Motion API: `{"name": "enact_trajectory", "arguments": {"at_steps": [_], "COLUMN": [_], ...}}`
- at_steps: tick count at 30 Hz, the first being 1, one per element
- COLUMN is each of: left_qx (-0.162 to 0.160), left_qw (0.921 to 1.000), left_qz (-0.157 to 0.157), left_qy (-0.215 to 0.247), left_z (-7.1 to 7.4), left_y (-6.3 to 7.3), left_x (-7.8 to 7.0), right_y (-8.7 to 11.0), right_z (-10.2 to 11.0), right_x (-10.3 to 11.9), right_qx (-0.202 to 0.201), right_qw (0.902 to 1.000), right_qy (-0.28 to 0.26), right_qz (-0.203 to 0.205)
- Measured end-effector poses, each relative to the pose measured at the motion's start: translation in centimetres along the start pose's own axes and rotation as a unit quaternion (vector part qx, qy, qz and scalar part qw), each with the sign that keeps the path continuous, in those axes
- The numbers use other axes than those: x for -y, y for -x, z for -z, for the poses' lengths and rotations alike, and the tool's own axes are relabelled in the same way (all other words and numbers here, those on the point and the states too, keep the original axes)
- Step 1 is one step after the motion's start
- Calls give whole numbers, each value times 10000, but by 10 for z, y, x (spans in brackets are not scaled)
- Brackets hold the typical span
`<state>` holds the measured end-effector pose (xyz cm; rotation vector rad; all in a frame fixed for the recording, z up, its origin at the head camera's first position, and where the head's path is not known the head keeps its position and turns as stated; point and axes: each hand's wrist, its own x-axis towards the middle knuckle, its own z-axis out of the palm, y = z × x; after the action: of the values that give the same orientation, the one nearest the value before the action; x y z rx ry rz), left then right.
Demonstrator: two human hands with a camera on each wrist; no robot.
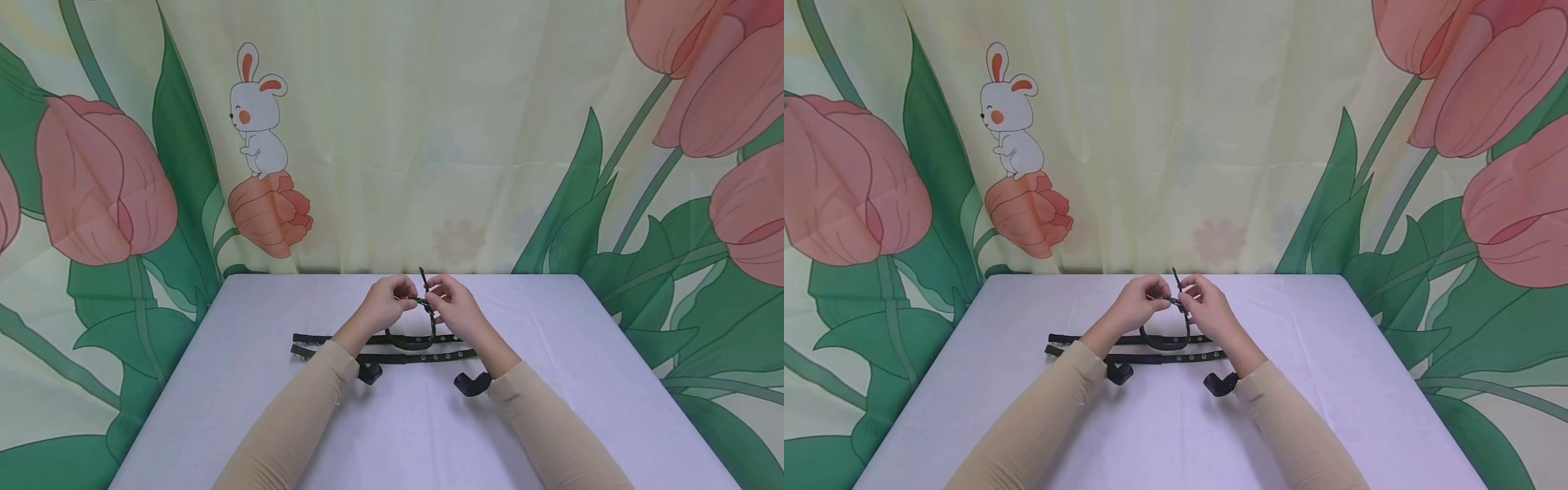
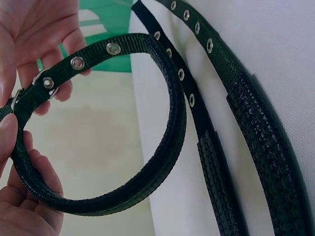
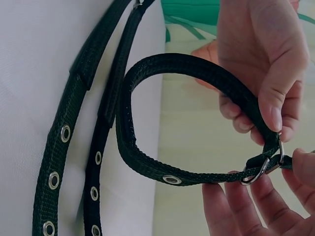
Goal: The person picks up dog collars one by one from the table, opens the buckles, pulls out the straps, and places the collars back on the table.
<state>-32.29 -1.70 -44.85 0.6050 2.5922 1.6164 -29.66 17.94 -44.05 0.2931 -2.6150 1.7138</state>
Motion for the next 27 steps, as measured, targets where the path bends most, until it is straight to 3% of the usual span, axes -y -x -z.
{"name": "enact_trajectory", "arguments": {"at_steps": [15,27], "left_qx": [-305,-464], "left_qw": [9995,9981], "left_qz": [23,-22], "left_qy": [52,392], "left_z": [5,12], "left_y": [1,1], "left_x": [-2,-2], "right_y": [-1,-4], "right_z": [1,4], "right_x": [-4,-10], "right_qx": [-44,-284], "right_qw": [9997,9991], "right_qy": [84,170], "right_qz": [243,264]}}
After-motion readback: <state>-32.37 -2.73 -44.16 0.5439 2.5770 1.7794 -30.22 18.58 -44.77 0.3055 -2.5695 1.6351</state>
